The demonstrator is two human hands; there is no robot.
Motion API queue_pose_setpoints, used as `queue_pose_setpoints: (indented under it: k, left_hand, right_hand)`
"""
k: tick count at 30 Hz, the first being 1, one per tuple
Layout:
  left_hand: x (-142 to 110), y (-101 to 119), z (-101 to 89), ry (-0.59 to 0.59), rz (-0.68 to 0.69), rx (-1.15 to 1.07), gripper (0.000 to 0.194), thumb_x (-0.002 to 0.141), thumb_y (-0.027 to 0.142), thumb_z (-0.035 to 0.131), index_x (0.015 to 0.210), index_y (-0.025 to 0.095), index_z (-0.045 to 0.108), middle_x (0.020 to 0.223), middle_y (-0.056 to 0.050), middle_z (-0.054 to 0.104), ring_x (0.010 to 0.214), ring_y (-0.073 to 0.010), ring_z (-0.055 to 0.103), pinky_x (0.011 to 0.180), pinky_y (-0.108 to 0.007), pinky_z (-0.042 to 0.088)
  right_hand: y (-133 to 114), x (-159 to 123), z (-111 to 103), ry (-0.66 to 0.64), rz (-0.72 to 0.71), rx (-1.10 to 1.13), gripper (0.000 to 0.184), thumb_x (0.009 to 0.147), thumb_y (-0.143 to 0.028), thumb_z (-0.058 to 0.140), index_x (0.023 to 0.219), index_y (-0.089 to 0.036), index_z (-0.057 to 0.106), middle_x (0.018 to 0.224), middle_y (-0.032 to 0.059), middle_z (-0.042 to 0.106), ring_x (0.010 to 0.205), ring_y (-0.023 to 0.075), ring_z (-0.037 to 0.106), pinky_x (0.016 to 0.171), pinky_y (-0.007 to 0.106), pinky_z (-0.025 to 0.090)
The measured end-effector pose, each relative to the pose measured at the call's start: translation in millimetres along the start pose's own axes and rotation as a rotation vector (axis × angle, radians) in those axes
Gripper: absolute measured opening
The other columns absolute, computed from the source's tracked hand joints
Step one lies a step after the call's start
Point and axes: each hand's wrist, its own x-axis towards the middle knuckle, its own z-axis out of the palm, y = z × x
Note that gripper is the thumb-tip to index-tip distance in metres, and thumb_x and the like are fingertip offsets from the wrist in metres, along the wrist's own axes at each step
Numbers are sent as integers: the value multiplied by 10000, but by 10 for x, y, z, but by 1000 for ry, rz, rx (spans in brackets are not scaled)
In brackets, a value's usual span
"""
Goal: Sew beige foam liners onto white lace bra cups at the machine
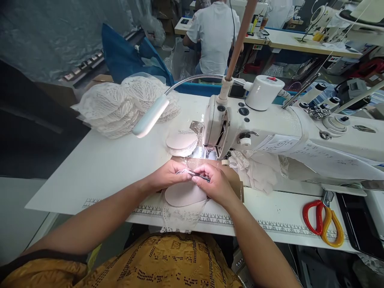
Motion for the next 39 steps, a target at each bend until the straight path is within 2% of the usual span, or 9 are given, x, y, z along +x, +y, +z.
queue_pose_setpoints:
  k: [8, 12, 15, 18, 21, 26, 31, 35, 39]
  left_hand:
    - [-52, 87, -21, -42, 6, 201, 379, 889, 451, 573, 730, 117, 654, 639, -2, 522, 595, -103, 442, 535, -220, 333]
    - [-109, 291, -146, 230, 127, 705, 321, 881, 433, 582, 767, 150, 685, 642, -7, 573, 609, -129, 509, 562, -236, 378]
    - [68, 406, -316, 377, 230, 900, 294, 884, 398, 557, 999, 165, 696, 935, -68, 678, 868, -201, 616, 776, -288, 466]
    - [381, 416, -513, 333, 117, 984, 479, 798, 324, 619, 1249, 164, 592, 1272, -122, 587, 1163, -289, 543, 974, -359, 425]
    - [572, 341, -677, 314, -100, 910, 663, 673, 259, 685, 1310, 147, 539, 1275, -147, 589, 1151, -348, 553, 944, -395, 449]
    - [340, 203, -760, 206, -126, 689, 375, 769, 327, 619, 1080, 124, 672, 998, -86, 720, 921, -265, 670, 767, -308, 523]
    - [20, 162, -675, 60, -85, 115, 365, 796, 422, 682, 980, 108, 711, 947, -93, 733, 846, -224, 678, 691, -265, 525]
    - [-17, 147, -603, -10, -101, -14, 347, 779, 404, 726, 967, 112, 715, 930, -85, 724, 816, -203, 662, 686, -259, 517]
    - [-19, 140, -580, -45, -87, -13, 345, 792, 410, 710, 942, 98, 699, 900, -83, 700, 795, -191, 640, 688, -263, 503]
  right_hand:
    - [24, 6, 19, 131, 40, 20, 215, 860, -407, 591, 900, -205, 652, 852, 32, 692, 772, 177, 647, 676, 286, 509]
    - [37, -29, 6, 306, -71, -236, 251, 843, -409, 606, 1026, -238, 625, 905, 39, 692, 826, 213, 647, 722, 327, 514]
    - [16, -50, 96, 168, -333, -504, 335, 841, -276, 601, 1175, -260, 597, 1099, 73, 664, 866, 209, 631, 715, 308, 498]
    - [-5, -61, 203, -124, -531, -678, 347, 827, -112, 507, 1122, -256, 620, 1143, 70, 631, 779, 153, 599, 628, 253, 440]
    - [-27, -85, 174, -271, -511, -780, 213, 727, -43, 522, 815, -211, 618, 938, 34, 636, 681, 127, 536, 562, 238, 360]
    - [-103, -190, -158, -291, -181, -717, 202, 619, 9, 522, 584, -188, 494, 677, -2, 573, 626, 130, 509, 537, 237, 329]
    - [-151, -146, -303, -40, 17, -359, 165, 870, -277, 523, 940, -232, 665, 966, 46, 701, 879, 212, 629, 739, 325, 471]
    - [-142, 75, -164, 77, 123, -214, 397, 844, -436, 596, 1200, -260, 611, 1215, 65, 652, 1088, 251, 600, 892, 379, 457]
    - [-185, 230, -8, 36, 78, -194, 268, 814, -407, 617, 1006, -223, 653, 952, 31, 686, 858, 205, 616, 739, 323, 458]
